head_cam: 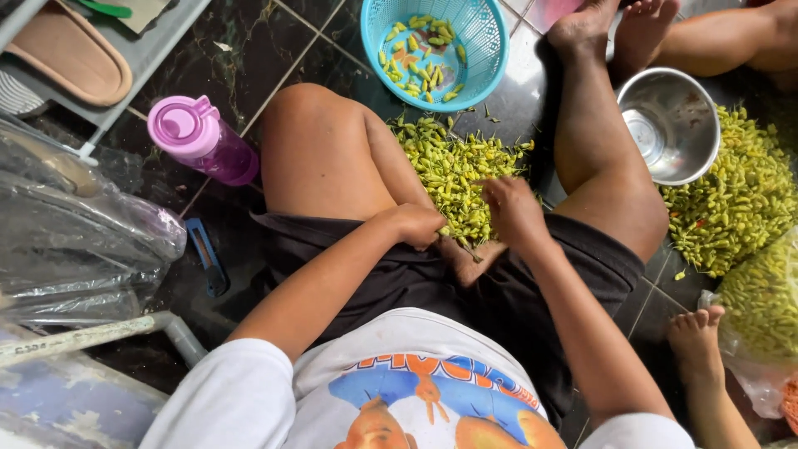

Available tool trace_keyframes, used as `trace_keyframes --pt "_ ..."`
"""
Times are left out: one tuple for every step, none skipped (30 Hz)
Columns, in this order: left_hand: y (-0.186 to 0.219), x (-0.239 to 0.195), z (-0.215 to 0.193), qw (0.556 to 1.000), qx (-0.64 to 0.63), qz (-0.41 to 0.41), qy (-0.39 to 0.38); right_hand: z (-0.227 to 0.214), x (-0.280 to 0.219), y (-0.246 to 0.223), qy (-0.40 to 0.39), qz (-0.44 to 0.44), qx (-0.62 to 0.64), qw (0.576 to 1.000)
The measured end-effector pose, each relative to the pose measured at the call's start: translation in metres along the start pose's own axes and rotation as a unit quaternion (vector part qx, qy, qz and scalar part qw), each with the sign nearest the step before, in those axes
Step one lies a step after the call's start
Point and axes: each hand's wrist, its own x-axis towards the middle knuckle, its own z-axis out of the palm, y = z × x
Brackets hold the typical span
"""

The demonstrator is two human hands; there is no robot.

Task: The person sits on the floor and manually shells green vegetables, likely winged beans, by hand. They separate the beans from the pods and place the shelled beans into a blue basket while discarding the pods onto a pile on the floor.

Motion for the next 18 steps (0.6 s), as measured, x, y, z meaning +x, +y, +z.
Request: trace_keyframes --pt "-0.004 0.005 0.005 1.000 0.007 0.007 0.000 0.009 0.011 0.023 0.028 0.021 -0.136 0.990" --pt "-0.001 0.001 0.002 1.000 0.007 0.006 0.000 0.017 0.026 0.027 0.028 0.021 -0.135 0.990" --pt "0.003 -0.002 -0.001 1.000 0.007 0.004 0.002 0.024 0.042 0.032 0.034 0.023 -0.121 0.992" --pt "0.005 -0.007 -0.004 1.000 0.006 0.001 0.004 0.033 0.058 0.035 0.039 0.026 -0.107 0.993" --pt "0.002 -0.001 0.002 1.000 0.007 0.001 0.004 0.052 0.072 0.041 0.040 0.025 -0.107 0.993" --pt "-0.002 0.005 0.006 1.000 0.002 0.002 0.007 0.070 0.090 0.046 0.024 0.043 -0.025 0.998" --pt "-0.006 0.010 0.009 1.000 -0.002 0.003 0.010 0.088 0.108 0.051 0.008 0.059 0.057 0.997" --pt "-0.003 0.006 0.007 1.000 0.002 0.001 0.012 0.102 0.116 0.056 0.012 0.056 0.057 0.997" --pt "0.000 0.002 0.004 1.000 0.013 -0.003 0.008 0.116 0.126 0.061 -0.039 0.100 0.047 0.993" --pt "0.002 -0.003 0.002 1.000 0.023 -0.007 0.003 0.131 0.134 0.065 -0.090 0.145 0.037 0.985" --pt "0.000 -0.004 0.001 1.000 0.026 -0.009 0.005 0.123 0.137 0.055 -0.087 0.143 0.038 0.985" --pt "-0.001 -0.005 0.002 1.000 0.022 -0.007 0.010 0.115 0.135 0.048 -0.083 0.109 -0.008 0.991" --pt "-0.002 -0.004 0.004 1.000 0.018 -0.004 0.015 0.108 0.133 0.041 -0.078 0.074 -0.054 0.993" --pt "-0.001 -0.005 0.002 1.000 0.017 0.000 0.016 0.105 0.126 0.045 -0.079 0.077 -0.058 0.992" --pt "0.000 -0.005 0.000 1.000 0.019 -0.002 0.009 0.102 0.120 0.049 -0.090 0.075 -0.012 0.993" --pt "0.001 -0.004 -0.001 1.000 0.018 -0.004 0.004 0.097 0.113 0.054 -0.103 0.073 0.030 0.992" --pt "0.002 -0.001 0.001 1.000 0.015 0.002 0.007 0.079 0.101 0.044 -0.106 0.074 0.024 0.991" --pt "0.000 0.001 0.003 1.000 0.007 0.007 0.014 0.063 0.092 0.033 -0.100 0.086 0.063 0.989"
